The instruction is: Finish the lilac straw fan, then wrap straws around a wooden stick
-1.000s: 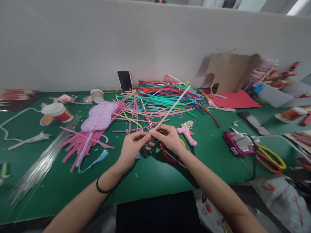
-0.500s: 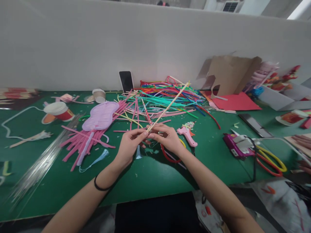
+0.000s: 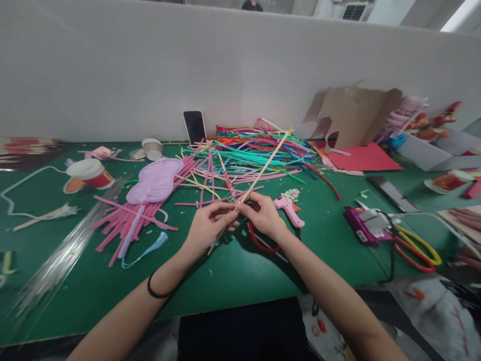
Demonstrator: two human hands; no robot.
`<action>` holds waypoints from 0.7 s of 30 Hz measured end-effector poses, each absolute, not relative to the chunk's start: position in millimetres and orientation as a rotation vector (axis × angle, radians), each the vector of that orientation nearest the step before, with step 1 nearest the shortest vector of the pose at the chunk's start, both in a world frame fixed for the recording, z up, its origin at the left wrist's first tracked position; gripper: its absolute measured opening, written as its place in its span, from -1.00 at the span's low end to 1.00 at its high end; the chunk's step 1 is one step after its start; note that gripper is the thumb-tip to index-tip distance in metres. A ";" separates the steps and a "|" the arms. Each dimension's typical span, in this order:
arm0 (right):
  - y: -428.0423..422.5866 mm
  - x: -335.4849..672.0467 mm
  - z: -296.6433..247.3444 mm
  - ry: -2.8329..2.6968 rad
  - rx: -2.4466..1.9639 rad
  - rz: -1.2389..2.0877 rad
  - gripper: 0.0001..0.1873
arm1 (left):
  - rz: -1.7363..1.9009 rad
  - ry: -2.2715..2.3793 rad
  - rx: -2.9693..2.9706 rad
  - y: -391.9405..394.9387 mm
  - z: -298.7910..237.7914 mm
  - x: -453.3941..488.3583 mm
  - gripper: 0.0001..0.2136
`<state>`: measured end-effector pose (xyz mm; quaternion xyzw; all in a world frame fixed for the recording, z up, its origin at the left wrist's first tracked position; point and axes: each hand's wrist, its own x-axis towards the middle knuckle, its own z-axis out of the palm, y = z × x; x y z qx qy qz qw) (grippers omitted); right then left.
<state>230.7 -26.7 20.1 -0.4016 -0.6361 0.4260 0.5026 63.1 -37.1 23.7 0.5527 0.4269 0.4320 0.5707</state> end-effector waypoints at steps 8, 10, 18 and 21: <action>-24.3 232.8 21.2 -1.639 -0.907 0.984 -0.68 | 1.116 1.069 1.289 -33.9 28.1 57.0 -0.70; -23.9 234.4 20.8 -1.665 -0.921 0.972 -0.66 | 1.123 1.073 1.287 -33.3 28.6 56.4 -0.71; -25.8 233.4 19.3 -1.468 -0.953 1.096 -0.69 | 1.065 1.020 1.314 -35.8 31.1 56.5 -0.78; -27.8 230.3 20.8 -1.481 -0.925 1.135 -0.70 | 1.067 0.987 1.316 -37.0 31.4 57.3 -0.81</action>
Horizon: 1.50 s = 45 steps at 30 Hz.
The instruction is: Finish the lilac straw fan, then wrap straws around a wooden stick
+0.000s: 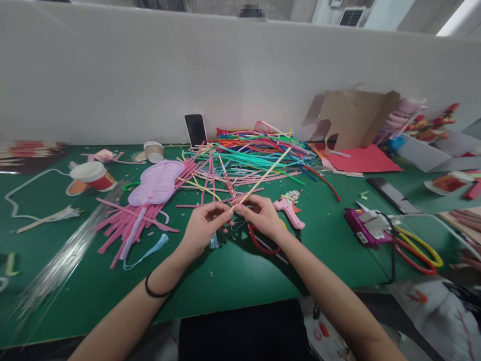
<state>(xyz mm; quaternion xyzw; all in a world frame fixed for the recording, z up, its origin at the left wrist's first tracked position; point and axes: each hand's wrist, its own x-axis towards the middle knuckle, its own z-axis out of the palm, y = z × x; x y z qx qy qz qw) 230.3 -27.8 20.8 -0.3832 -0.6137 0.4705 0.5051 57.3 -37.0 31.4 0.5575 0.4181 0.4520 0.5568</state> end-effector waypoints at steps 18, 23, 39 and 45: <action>-20.2 224.4 9.2 -1.298 -1.021 1.242 -0.65 | 0.921 1.095 1.430 -25.9 25.1 56.6 -0.70; -12.5 230.5 9.5 -1.328 -1.135 1.298 -0.60 | 0.813 1.208 1.593 -18.3 16.7 51.2 -0.69; -77.3 329.1 17.7 -1.738 -2.021 0.110 -0.72 | 0.614 1.377 2.312 -24.5 1.6 37.0 -0.78; -74.3 332.5 -10.0 -1.862 -2.224 -0.252 -0.44 | 0.667 1.375 2.392 -26.8 -2.2 37.3 -0.80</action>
